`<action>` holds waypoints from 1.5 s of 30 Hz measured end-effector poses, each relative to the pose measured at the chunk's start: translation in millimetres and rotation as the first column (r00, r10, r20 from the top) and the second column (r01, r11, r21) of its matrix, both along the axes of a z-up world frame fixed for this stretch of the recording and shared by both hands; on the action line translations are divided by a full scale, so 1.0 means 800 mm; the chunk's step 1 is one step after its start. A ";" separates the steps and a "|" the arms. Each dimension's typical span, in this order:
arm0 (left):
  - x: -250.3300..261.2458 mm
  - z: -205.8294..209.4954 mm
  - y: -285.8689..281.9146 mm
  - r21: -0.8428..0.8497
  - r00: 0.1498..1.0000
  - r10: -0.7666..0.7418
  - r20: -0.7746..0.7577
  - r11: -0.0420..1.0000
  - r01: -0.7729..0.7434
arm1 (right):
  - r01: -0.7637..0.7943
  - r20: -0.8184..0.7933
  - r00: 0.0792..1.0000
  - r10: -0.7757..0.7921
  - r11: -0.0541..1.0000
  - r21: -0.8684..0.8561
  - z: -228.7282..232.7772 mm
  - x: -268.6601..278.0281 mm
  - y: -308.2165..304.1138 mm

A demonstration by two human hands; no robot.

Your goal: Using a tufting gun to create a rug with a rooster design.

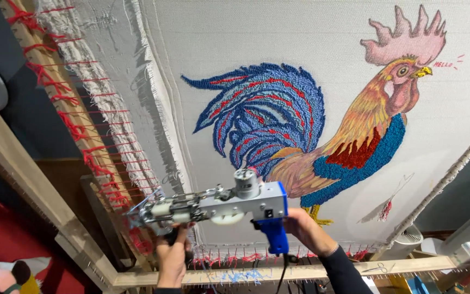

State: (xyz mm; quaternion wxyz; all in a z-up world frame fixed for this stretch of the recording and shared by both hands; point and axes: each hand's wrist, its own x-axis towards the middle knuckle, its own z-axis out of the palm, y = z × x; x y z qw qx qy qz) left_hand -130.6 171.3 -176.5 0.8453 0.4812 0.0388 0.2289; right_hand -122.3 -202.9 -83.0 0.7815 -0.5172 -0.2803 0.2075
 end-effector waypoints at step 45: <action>0.062 0.201 -0.268 0.655 0.723 -0.682 -0.112 0.497 0.570 | 0.771 -0.184 0.628 -0.757 0.637 0.013 -0.011 -0.204 -0.141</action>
